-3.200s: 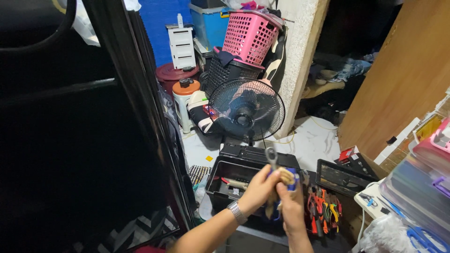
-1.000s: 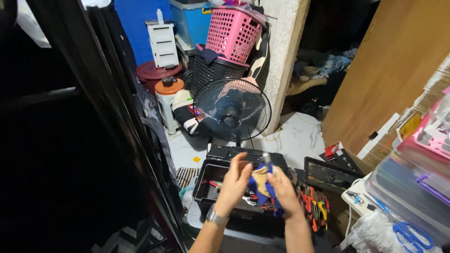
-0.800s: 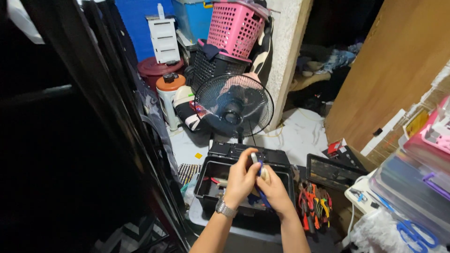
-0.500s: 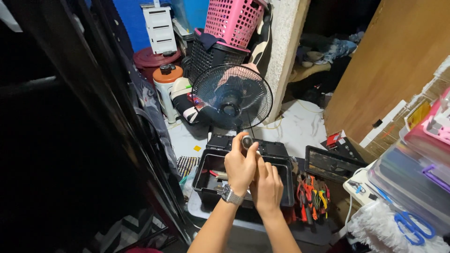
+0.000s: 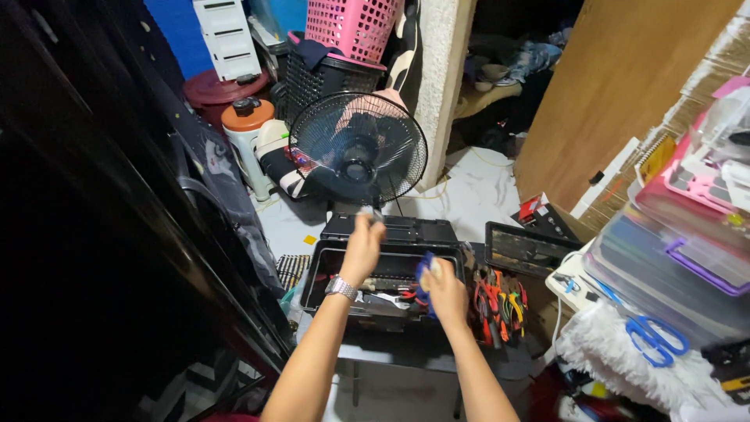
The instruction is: Organizing various hand tools including pliers and wrenches into a portable black toolbox.
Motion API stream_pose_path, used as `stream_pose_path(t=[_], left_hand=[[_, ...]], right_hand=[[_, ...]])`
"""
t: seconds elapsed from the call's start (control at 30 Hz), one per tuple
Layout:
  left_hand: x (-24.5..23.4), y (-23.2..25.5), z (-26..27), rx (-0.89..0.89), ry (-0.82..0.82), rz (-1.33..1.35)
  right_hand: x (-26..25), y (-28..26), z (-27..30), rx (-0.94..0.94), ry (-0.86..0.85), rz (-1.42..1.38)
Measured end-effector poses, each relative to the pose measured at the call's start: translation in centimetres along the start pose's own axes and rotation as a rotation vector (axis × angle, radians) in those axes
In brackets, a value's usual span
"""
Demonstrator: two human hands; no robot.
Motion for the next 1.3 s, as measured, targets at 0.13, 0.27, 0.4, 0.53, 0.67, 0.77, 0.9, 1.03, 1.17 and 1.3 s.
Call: stream_pose_path(t=[0.13, 0.27, 0.4, 0.53, 0.67, 0.77, 0.9, 1.03, 1.17, 1.3], left_hand=[[6.0, -9.3, 0.8, 0.163, -0.455, -0.422], [10.7, -16.0, 3.1, 0.264, -0.835, -0.745], [13.4, -18.5, 5.2, 0.164, -1.078, -0.961], [15.5, -23.9, 5.7, 0.123, -1.123, -0.998], [15.9, -23.9, 5.6, 0.162, -1.066, -0.981], [15.2, -23.8, 5.5, 0.117, -0.998, -0.984], [12.0, -16.7, 6.4, 0.021, -0.924, -0.934], [9.4, -13.9, 8.5, -0.049, -0.833, -0.888], [8.0, -14.1, 8.9, -0.016, -0.542, -0.756], [6.2, -9.8, 8.9, 0.148, -0.248, -0.652]], right_hand=[[1.4, 4.8, -0.7, -0.069, 0.036, -0.071], [1.6, 4.9, -0.6, -0.006, 0.04, -0.081], [1.1, 3.8, -0.1, 0.031, -0.008, 0.064], [1.3, 3.1, 0.1, 0.043, -0.034, 0.15], [1.5, 2.3, 0.2, 0.041, -0.108, 0.227], [2.0, 2.5, 0.2, 0.005, -0.127, 0.264], [2.1, 2.6, 0.2, -0.063, -0.09, 0.25], [0.8, 0.7, 0.6, -0.11, -0.048, 0.141], [0.6, 4.6, -1.8, -0.1, 0.076, -0.229], [-1.6, 10.3, -7.1, 0.119, 0.188, -0.578]])
Point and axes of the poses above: each hand's wrist, its own z-axis away from the middle knuckle, its own x-axis out of the palm, y = z × x, the point moved 6 cm from there along -z, towards the middle knuckle, and after that the axes turned 6 degrees about -z, right-handed, at the moved point
